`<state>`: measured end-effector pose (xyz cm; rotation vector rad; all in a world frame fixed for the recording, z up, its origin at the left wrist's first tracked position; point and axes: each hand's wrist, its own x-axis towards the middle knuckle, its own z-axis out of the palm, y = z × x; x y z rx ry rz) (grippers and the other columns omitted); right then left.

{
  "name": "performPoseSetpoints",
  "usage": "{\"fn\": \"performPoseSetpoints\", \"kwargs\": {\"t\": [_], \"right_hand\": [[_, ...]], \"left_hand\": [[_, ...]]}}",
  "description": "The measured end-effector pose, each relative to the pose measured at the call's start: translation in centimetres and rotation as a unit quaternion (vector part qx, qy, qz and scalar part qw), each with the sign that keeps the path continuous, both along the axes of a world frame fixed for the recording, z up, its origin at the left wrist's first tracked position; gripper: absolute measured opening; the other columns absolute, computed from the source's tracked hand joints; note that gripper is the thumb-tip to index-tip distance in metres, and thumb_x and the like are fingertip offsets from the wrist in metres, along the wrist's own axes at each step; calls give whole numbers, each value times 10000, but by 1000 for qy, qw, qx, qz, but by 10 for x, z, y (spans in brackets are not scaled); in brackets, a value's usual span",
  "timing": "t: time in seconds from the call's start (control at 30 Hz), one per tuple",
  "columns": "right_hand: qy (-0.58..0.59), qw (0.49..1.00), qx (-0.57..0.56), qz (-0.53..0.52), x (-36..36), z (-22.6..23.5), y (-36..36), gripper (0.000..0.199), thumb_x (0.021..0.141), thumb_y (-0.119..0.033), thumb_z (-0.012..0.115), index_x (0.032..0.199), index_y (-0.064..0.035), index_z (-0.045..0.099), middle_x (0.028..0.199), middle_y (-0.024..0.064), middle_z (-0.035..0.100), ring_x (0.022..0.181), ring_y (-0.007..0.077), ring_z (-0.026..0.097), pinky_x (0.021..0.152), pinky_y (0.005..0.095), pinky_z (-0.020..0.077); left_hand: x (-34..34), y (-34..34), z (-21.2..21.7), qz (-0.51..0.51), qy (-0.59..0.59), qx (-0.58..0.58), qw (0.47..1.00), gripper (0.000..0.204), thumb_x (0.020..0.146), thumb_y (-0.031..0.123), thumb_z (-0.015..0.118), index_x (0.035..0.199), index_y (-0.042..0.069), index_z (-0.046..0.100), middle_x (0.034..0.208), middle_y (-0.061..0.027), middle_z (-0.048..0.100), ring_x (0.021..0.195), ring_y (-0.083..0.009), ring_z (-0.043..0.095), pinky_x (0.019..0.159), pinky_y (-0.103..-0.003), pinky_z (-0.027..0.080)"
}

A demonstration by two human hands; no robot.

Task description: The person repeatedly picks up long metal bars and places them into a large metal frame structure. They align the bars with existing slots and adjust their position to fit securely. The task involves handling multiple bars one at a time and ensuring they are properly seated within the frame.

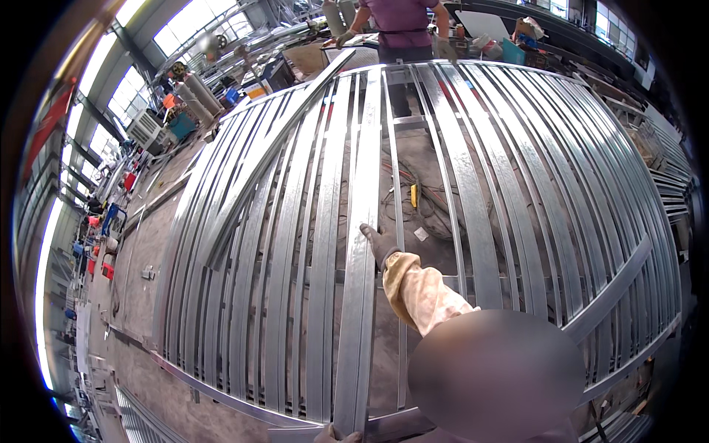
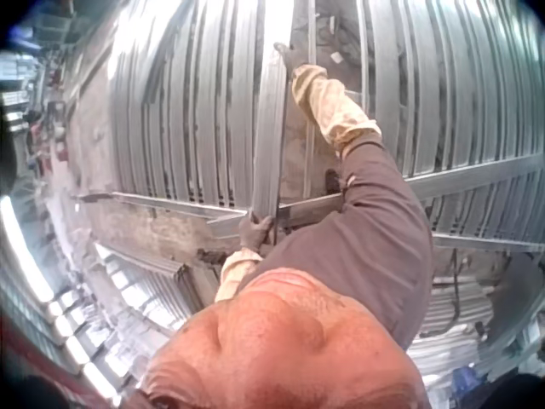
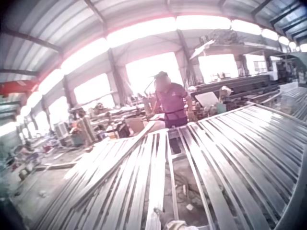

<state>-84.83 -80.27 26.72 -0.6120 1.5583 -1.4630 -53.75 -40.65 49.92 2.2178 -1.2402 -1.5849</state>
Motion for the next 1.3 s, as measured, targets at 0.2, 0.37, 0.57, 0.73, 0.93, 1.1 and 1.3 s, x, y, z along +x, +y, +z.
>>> {"fn": "performPoseSetpoints", "kwargs": {"t": [0.2,0.37,0.57,0.73,0.93,1.1,1.3], "right_hand": [[0,999,-31,35,-27,-26,-44,590,973,-423,751,1357,9,630,1174,108,721,1051,202,647,956,353,509],[28,999,34,32,2,10,-16,758,952,-497,743,1457,23,521,1288,210,676,1188,301,637,1033,382,486],[-86,993,27,79,-2,-22,52,838,922,-433,777,1481,69,406,1382,245,605,1272,327,602,1043,416,505],[-154,973,94,143,128,5,277,895,919,-442,766,1540,60,362,1301,236,669,1162,312,661,1003,446,525],[-145,962,188,132,150,72,342,612,970,-441,724,1312,52,605,1090,160,720,936,266,685,832,416,562],[-146,976,142,81,153,18,346,652,954,-478,748,1279,73,617,1090,127,717,959,231,670,867,371,533],[-82,976,195,56,163,29,332,581,957,-432,758,1259,48,631,1056,91,696,895,176,643,818,336,535]], "left_hand": [[-3,-6,-94,-29,-15,-141,989,499,727,331,932,977,-29,693,838,-116,733,772,-171,687,720,-341,548],[5,8,-118,-45,-93,-112,988,511,721,358,941,930,-34,689,824,-118,726,740,-175,679,712,-341,545],[-16,-7,-112,-63,-75,-143,985,517,728,361,935,949,-41,698,833,-137,728,759,-216,691,727,-374,554],[2,8,-126,-16,-21,-122,992,499,786,329,886,1067,-43,709,950,-173,759,835,-236,709,771,-395,563],[45,24,-116,-141,74,-236,959,746,851,416,807,1455,61,548,1431,-201,578,1350,-365,532,1120,-455,432],[135,55,-116,-481,-204,-303,797,860,794,309,825,1540,132,434,1533,-114,461,1445,-337,412,1188,-518,335],[153,36,-137,-460,-253,-331,784,662,744,88,741,1359,84,498,1288,-92,558,1275,-284,523,1126,-493,369]]}}
